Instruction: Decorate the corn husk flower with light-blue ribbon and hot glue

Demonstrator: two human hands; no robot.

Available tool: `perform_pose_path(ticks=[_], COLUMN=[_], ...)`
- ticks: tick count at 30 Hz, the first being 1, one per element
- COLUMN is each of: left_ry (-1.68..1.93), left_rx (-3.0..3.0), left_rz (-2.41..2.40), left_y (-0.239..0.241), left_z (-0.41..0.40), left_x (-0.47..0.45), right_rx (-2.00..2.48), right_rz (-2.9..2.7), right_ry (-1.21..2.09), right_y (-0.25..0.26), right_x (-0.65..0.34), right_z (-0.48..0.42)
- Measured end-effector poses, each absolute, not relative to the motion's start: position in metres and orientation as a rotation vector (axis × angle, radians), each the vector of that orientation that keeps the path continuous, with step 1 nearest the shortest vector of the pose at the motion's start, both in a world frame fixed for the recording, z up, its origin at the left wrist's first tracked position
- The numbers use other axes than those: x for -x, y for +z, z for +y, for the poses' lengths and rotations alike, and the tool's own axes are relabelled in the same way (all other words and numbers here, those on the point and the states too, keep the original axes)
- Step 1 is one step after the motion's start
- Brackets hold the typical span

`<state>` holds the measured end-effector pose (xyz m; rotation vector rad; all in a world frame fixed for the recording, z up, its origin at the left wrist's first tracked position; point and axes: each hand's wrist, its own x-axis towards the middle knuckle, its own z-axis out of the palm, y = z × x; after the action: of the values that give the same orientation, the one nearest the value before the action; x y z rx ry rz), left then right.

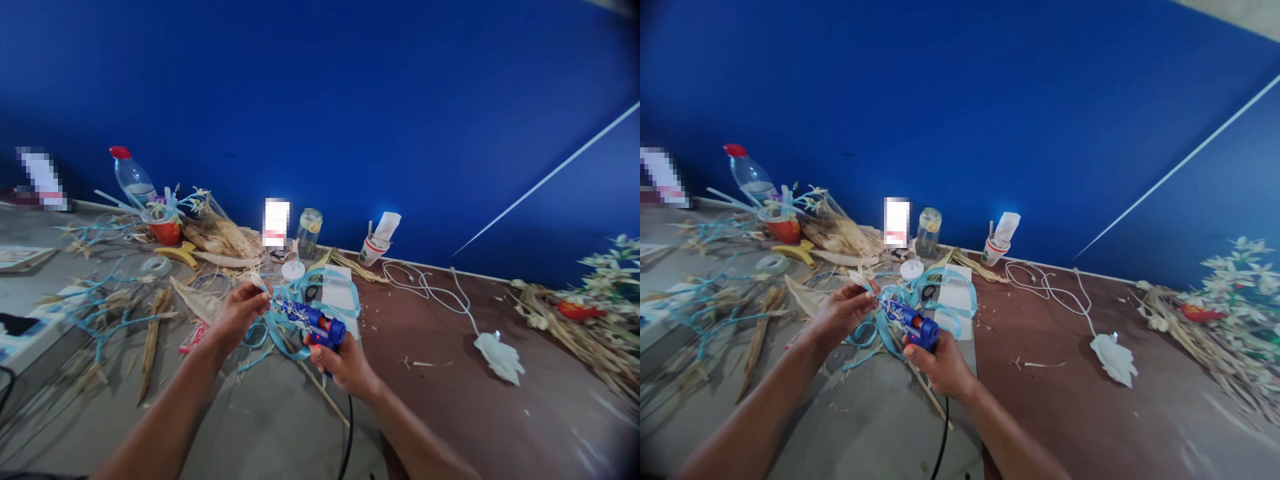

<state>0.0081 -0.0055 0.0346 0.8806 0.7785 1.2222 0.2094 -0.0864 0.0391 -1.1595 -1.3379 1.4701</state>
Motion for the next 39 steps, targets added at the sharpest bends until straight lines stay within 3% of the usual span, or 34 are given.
perform_pose_path(ticks=[39], left_ry=[1.256], left_rx=[-0.866], left_rz=[0.789], left_y=[0.044], left_z=[-0.008], left_x=[-0.009], right_rx=[1.168], right_rz=[-1.339], right_ry=[1.5], right_y=[0.05], right_x=[-0.214], right_z=[-0.09])
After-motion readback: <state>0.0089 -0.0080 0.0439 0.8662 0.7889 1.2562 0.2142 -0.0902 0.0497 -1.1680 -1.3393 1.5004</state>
